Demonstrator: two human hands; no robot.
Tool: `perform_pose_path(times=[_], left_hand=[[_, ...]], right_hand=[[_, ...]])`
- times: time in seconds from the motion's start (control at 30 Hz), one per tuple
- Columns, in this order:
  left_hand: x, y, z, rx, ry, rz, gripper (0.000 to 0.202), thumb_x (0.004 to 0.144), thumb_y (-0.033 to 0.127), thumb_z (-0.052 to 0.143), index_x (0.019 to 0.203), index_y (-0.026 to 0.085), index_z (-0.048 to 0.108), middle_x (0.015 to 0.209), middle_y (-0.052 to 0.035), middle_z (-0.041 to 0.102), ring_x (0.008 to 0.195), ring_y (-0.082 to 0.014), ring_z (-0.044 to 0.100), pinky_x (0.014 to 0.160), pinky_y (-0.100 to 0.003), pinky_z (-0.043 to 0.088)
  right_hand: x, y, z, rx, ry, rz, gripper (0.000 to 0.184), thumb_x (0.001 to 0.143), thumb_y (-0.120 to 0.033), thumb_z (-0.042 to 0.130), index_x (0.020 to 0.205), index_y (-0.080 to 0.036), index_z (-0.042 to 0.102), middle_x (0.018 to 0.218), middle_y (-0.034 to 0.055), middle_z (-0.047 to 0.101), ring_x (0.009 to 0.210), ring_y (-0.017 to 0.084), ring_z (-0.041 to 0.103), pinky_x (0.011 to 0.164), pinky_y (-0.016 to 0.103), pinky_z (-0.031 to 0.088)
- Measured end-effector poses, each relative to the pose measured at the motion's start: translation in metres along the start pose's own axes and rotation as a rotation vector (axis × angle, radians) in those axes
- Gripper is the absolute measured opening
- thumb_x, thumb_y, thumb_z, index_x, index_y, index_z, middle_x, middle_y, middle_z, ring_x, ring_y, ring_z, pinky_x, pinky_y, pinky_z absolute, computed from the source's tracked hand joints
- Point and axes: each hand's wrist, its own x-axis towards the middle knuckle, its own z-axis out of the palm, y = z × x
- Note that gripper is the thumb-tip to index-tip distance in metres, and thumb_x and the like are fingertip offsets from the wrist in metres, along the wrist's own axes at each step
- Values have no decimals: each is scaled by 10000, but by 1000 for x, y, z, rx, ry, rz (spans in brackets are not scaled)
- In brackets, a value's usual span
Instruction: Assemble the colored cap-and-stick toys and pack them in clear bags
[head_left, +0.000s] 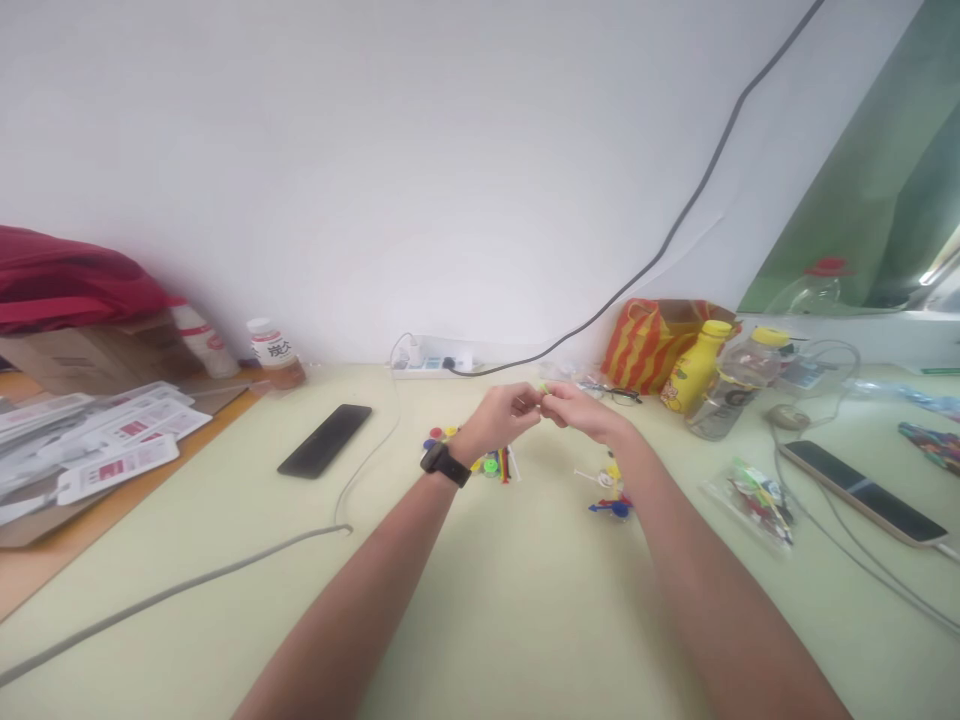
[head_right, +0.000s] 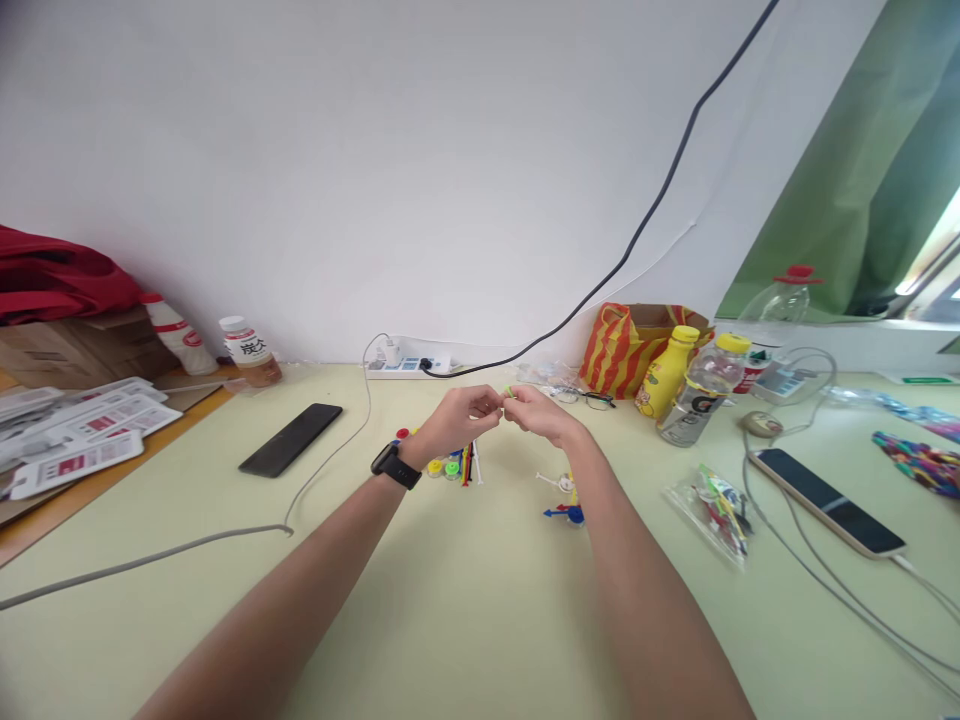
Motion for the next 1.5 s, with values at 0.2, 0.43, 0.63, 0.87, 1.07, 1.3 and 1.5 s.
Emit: perform_pose_path(times=[0.2,0.43,0.63,0.87,1.07,1.3,1.5], left_hand=[[-6,-1,14,214,-89,-11,120,819,279,680,754,187,638,713,-11,670,663,-163,622,602,-263,467],[-12,-8,20,404,-204,-51,73,729,241,760,802,234,752,841,-53,726,880,-267,657,788,-355,500],[-13,-11,6,420,-208,-98,165,669,316,812,802,234,760,857,-68,738,891,-303,645,739,-361,489],[-14,-20,-15,536,-284,-151,265,625,424,850,816,255,777,795,-72,722,937,-317,631,731,-341,483],[-13,-20,-24,645,-292,-174,290,600,462,872,775,242,801,793,-100,710,913,-315,637,747,-361,484],[-12,-20,-35,617,-266,-204,373,693,512,798,943,235,805,937,-105,742,1015,-315,648,863,-366,503],[-14,-31,-77,581,-170,-327,373,854,528,610,1006,229,774,1110,-74,752,971,-249,701,795,-295,533]], right_hand=[[-3,15,-13,-320,-32,175,84,690,-204,666,774,-203,675,692,8,642,661,172,564,566,261,390],[-17,16,-50,-565,6,314,88,666,-240,752,682,-210,671,785,48,724,719,208,629,596,289,425],[-37,11,-69,-650,-153,536,305,556,-376,862,481,-184,638,529,75,649,481,169,518,485,301,392],[-37,1,-56,-638,-302,635,206,491,-264,864,485,-172,680,598,101,702,518,157,523,471,272,378],[-37,-3,-58,-643,-269,586,166,528,-169,790,451,-173,644,622,91,701,513,152,516,485,285,378],[-38,-7,-62,-642,-200,537,154,646,-195,729,545,-183,613,594,57,684,589,181,596,512,269,395],[-35,-14,-63,-642,-121,492,46,742,-168,654,757,-190,616,773,36,747,660,157,629,531,240,390]])
